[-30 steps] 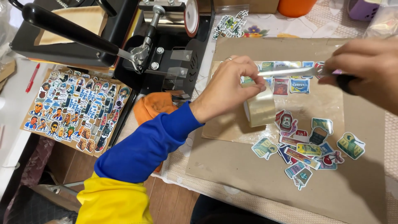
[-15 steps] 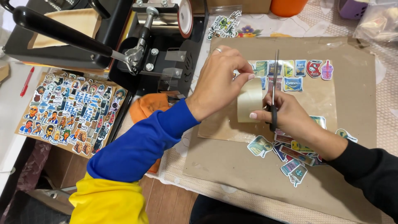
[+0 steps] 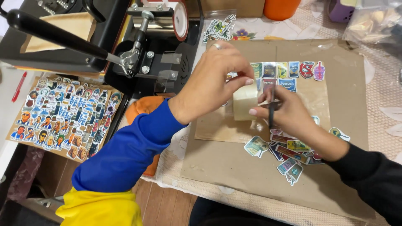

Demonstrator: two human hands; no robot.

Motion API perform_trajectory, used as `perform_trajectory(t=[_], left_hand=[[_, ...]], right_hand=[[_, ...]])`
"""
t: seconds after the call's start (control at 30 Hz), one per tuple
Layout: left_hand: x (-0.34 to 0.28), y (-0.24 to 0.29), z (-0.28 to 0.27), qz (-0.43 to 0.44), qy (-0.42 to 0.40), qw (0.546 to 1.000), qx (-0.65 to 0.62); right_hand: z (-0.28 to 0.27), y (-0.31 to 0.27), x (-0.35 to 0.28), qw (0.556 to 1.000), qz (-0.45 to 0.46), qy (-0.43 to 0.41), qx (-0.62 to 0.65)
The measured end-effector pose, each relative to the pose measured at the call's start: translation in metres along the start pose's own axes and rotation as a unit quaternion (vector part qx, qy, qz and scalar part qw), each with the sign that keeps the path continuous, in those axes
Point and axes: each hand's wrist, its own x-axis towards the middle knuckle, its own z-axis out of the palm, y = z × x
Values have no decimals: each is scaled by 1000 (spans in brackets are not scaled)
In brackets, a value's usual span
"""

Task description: Cutting adhesive tape and peeling the backing off various stickers to prepare them for application.

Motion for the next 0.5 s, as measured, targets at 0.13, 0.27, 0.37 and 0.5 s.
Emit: perform_trajectory(t=[0.13,0.27,0.37,0.5], left_hand=[[3,-4,-1,3,-21,999,24],[9,-10,-2,-11,-34,998,43],[13,-14,-1,-3,-27,998,61],[14,-12,-3,-9,-31,998,58]], right_hand=[[-53,-12,-12,987,-96,-35,-121],[-110,-17,-3,913,-245,-116,-304],[-134,-11,14,865,-257,-74,-424],[-133,-36,32,840,-269,-82,-464]])
